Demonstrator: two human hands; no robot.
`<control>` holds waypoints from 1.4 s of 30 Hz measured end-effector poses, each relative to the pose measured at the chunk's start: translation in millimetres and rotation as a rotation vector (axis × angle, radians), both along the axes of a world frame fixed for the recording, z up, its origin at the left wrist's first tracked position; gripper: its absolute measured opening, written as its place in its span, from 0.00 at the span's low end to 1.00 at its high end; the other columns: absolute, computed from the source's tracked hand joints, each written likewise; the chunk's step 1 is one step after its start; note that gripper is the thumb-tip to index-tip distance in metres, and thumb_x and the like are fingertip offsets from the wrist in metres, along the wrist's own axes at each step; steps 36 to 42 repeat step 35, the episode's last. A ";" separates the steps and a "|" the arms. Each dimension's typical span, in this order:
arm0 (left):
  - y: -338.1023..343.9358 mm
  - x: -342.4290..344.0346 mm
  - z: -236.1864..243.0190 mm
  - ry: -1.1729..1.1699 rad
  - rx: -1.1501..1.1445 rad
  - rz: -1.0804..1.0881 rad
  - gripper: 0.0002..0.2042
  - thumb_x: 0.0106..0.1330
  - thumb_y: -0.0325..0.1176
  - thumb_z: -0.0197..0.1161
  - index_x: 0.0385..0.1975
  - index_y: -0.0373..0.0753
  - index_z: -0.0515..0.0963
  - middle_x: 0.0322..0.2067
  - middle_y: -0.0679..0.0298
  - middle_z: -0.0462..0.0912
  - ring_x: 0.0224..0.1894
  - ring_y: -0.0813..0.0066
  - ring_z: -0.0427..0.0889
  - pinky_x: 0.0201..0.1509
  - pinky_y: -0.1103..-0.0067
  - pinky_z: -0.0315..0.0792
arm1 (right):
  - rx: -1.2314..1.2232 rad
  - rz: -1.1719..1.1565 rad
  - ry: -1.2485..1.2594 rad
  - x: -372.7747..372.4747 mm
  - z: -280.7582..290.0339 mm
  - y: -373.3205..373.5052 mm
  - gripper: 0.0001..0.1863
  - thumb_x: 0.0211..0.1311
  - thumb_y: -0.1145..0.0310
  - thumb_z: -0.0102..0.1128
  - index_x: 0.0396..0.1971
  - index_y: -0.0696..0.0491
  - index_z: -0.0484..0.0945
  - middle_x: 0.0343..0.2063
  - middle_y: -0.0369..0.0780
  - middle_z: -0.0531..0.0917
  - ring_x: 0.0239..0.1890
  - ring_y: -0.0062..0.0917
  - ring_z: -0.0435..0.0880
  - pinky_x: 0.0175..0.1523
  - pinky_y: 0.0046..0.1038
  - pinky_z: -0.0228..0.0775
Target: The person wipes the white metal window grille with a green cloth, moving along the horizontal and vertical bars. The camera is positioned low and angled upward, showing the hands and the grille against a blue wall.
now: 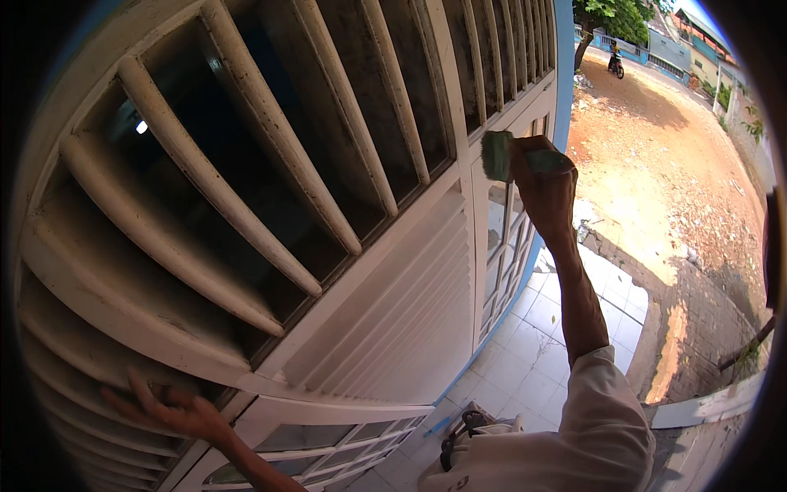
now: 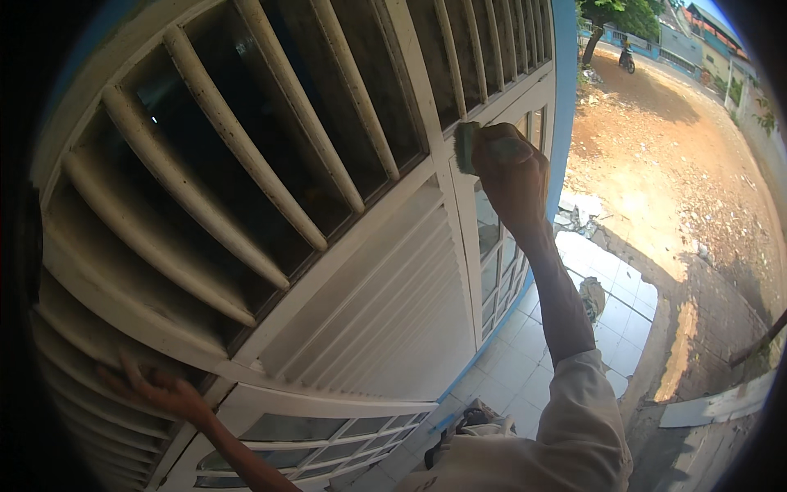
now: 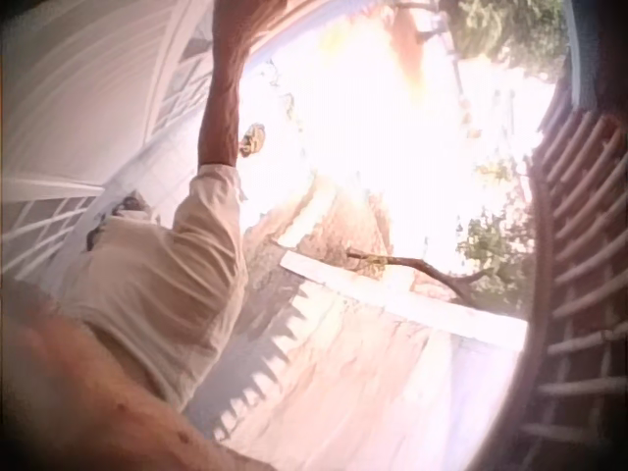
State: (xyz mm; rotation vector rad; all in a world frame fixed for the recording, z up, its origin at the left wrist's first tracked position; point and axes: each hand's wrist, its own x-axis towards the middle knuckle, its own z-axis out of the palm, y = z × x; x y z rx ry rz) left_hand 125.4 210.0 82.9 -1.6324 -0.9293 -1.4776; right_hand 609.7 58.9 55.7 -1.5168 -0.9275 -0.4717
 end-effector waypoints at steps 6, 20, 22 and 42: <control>1.5 -0.2 0.6 0.041 0.061 0.124 0.25 0.67 0.28 0.43 0.66 0.41 0.69 0.73 0.47 0.51 0.76 0.46 0.49 0.68 0.57 0.68 | 0.019 0.278 -0.016 26.8 -9.2 18.0 0.09 0.63 0.70 0.63 0.40 0.57 0.83 0.28 0.42 0.85 0.27 0.25 0.86 0.32 0.30 0.76; -2.0 -10.9 -0.8 -0.026 -0.010 -0.020 0.25 0.68 0.33 0.45 0.67 0.41 0.68 0.73 0.46 0.51 0.74 0.46 0.54 0.68 0.54 0.69 | 0.075 -0.314 0.139 48.2 -151.6 -55.1 0.12 0.69 0.65 0.56 0.36 0.58 0.84 0.38 0.39 0.85 0.32 0.26 0.84 0.37 0.28 0.75; 11.0 -7.1 -11.8 -0.046 -0.023 -0.083 0.24 0.70 0.33 0.45 0.67 0.41 0.68 0.72 0.46 0.51 0.74 0.46 0.55 0.68 0.55 0.69 | -0.127 -0.280 0.428 27.4 -232.2 -94.9 0.13 0.68 0.64 0.58 0.36 0.59 0.85 0.41 0.42 0.85 0.32 0.22 0.83 0.38 0.26 0.75; 13.7 -32.1 -28.8 -0.015 -0.106 -0.028 0.21 0.75 0.31 0.53 0.66 0.35 0.64 0.70 0.46 0.56 0.69 0.49 0.65 0.66 0.59 0.70 | -1.633 -0.041 1.447 -177.4 -532.0 -411.7 0.38 0.55 0.50 0.64 0.65 0.51 0.69 0.54 0.56 0.79 0.58 0.41 0.80 0.61 0.41 0.74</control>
